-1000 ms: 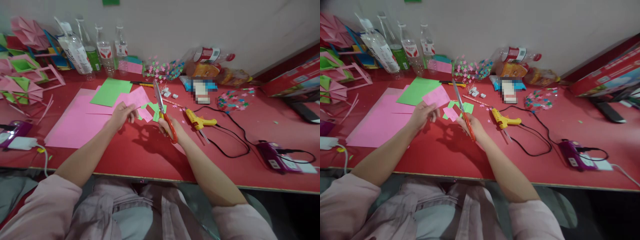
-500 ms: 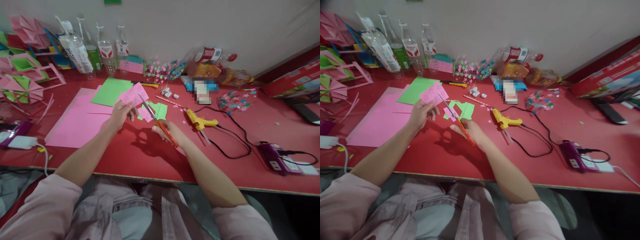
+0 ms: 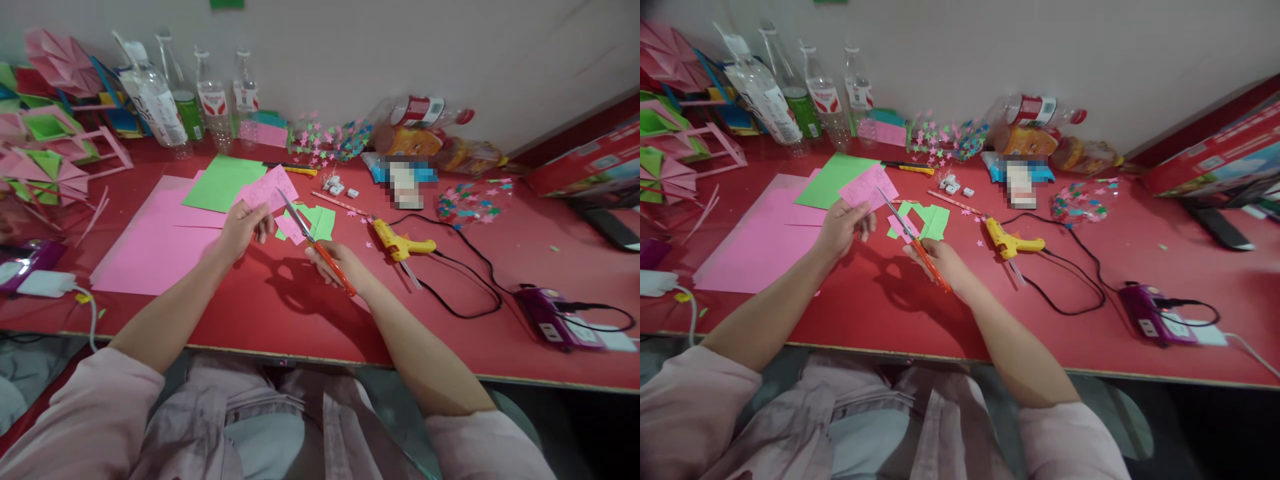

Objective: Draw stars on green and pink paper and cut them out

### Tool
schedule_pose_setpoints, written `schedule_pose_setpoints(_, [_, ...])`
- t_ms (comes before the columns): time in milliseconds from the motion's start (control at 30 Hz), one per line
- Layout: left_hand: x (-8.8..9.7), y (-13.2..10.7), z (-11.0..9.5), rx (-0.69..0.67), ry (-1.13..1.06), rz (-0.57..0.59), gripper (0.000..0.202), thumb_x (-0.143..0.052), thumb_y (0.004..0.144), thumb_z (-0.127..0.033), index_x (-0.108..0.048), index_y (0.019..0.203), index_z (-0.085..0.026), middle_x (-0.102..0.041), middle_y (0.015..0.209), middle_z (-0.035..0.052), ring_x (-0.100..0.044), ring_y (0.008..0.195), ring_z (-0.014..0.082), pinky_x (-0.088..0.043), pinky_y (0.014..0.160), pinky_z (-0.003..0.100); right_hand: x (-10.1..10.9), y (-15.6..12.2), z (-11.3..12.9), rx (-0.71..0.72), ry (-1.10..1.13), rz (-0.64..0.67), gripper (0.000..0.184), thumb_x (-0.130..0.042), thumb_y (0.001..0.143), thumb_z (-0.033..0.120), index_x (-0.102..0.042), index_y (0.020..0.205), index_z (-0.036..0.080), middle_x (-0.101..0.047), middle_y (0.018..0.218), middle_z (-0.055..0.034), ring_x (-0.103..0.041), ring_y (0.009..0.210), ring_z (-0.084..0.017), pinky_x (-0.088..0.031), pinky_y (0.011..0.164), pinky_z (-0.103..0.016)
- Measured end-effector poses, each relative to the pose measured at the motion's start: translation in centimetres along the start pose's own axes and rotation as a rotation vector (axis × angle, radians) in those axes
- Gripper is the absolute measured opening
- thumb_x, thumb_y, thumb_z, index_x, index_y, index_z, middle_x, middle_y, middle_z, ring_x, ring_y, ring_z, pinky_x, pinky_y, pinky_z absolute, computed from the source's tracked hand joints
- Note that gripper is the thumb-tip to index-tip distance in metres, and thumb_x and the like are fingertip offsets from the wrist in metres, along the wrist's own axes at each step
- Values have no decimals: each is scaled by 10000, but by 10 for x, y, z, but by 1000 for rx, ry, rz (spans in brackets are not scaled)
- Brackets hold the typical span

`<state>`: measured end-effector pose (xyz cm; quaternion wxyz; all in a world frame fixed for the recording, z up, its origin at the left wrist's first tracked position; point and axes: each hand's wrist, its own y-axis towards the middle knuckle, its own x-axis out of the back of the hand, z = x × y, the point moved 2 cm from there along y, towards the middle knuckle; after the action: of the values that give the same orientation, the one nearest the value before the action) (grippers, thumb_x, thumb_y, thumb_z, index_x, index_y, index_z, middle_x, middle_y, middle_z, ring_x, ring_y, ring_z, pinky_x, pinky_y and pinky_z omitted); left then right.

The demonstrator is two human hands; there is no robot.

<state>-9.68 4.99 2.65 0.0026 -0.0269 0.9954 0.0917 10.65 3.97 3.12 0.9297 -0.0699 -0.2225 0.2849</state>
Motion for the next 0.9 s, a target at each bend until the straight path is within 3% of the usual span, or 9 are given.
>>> schedule_pose_setpoints(267, [1,0,0,2,-10,-3,428,-526,862,-374,-527,496,-152,-529,431,-17,-423,317,31,-289,352,153,-3,2,-1,20,-29,-38,488,-539,735,675,-382,655,221,-388,438,79,-385,381,-84,-308,422,-231])
schedule_pose_setpoints(500, [0,-1,-1,26,-25,117,448,-539,848,-365,-522,456,-150,-489,387,-19,-387,287,27,-271,340,162,-4,4,-7,6,-101,-28,459,-568,741,635,-365,681,227,-420,472,73,-404,412,-94,-319,429,-232])
schedule_pose_setpoints(700, [-2,-1,0,34,-27,105,447,-543,845,-376,-520,462,-147,-492,393,-20,-386,289,22,-264,343,157,-9,3,-6,-7,5,-21,435,-512,794,624,-364,698,226,-383,446,85,-376,377,-84,-320,417,-231])
schedule_pose_setpoints(900, [-4,-1,0,38,-31,86,433,-541,834,-364,-518,461,-145,-512,410,-19,-377,286,15,-253,336,153,-12,3,-2,-6,-40,-66,458,-470,794,657,-375,689,221,-367,452,78,-363,401,-89,-294,431,-239])
